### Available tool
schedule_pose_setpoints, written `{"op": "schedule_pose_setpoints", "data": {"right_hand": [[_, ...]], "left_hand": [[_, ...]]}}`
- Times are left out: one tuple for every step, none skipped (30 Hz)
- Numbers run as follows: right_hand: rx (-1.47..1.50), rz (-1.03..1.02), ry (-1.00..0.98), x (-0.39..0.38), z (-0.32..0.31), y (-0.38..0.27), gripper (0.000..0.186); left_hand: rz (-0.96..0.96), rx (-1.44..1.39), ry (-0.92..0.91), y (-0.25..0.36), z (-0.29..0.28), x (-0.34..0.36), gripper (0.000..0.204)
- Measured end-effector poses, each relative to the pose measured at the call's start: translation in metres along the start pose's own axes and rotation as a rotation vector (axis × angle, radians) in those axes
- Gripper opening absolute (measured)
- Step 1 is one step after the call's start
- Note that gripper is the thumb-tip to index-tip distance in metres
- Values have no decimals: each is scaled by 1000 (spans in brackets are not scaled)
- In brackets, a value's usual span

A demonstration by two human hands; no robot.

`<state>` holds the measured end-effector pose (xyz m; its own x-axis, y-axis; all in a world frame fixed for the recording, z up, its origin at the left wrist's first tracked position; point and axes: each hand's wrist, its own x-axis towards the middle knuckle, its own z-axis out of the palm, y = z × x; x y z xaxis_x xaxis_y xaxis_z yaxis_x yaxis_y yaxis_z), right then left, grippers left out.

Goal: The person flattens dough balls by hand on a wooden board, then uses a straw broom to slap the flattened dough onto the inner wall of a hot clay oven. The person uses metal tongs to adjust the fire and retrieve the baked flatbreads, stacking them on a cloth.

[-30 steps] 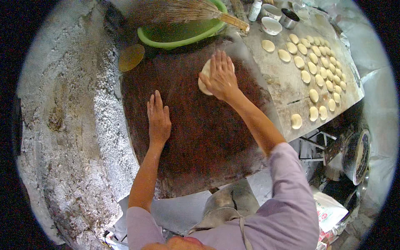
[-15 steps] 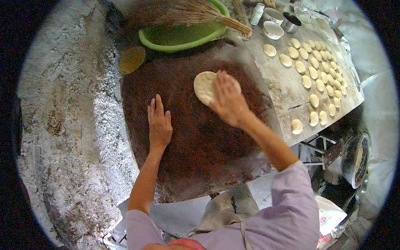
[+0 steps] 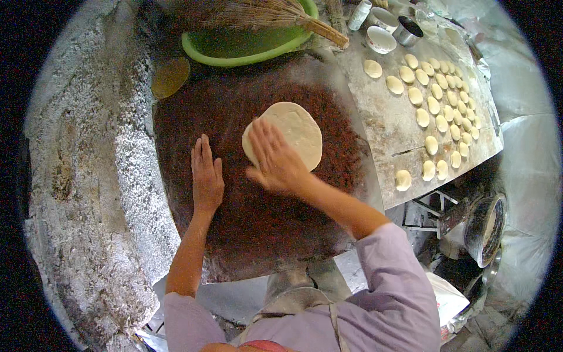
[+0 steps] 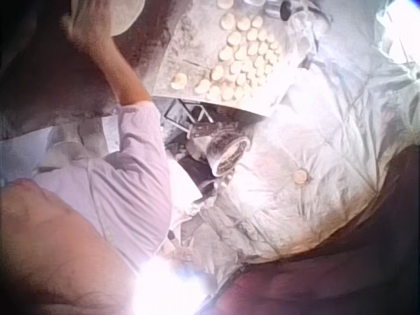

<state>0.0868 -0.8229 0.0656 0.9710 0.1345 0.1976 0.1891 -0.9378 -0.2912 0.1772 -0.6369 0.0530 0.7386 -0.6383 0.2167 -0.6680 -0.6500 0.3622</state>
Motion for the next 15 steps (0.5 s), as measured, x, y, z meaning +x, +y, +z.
{"op": "schedule_pose_setpoints", "data": {"right_hand": [[97, 2, -100, -9, -4, -6, 73], [22, 70, -112, -12, -7, 0, 73], [-42, 137, -212, -18, -8, 3, 73], [-261, 149, -134, -16, -4, 11, 72], [-176, 241, -27, -9, 1, 18, 69], [-185, 261, 64, 0, 13, 21, 68], [-228, 301, 159, 11, 27, 21, 67], [-187, 251, 148, 10, 39, 11, 67], [-195, 212, 109, 9, 44, 2, 67], [-106, 183, 72, -2, 45, -9, 69], [-124, 307, 61, -6, 44, -8, 68], [-148, 403, 45, -15, 42, -6, 67], [-192, 495, -22, -18, 38, -3, 66], [-292, 522, 121, -12, 33, 5, 65], [-421, 623, 244, -5, 28, 10, 64]], "left_hand": [[17, 3, 13, -1, 0, -1, 50], [19, 2, 19, -2, 1, -1, 50], [23, 2, 21, -3, 2, -2, 50], [28, 4, 36, -4, 4, -2, 50], [47, 8, 43, -4, 6, -2, 50], [71, 19, 89, -5, 8, 0, 50], [62, -35, 84, -6, 8, 0, 49], [60, -90, 98, -6, 8, 2, 48], [61, -161, 111, -7, 8, 4, 47], [16, -291, 109, -7, 6, 4, 46], [-20, -429, 117, -6, 3, 2, 46], [-59, -561, 124, -5, -3, -3, 45], [-88, -575, 108, -5, -9, -9, 47], [-118, -585, 105, -2, -17, -21, 49], [-151, -593, 91, 0, -25, -37, 51]]}}
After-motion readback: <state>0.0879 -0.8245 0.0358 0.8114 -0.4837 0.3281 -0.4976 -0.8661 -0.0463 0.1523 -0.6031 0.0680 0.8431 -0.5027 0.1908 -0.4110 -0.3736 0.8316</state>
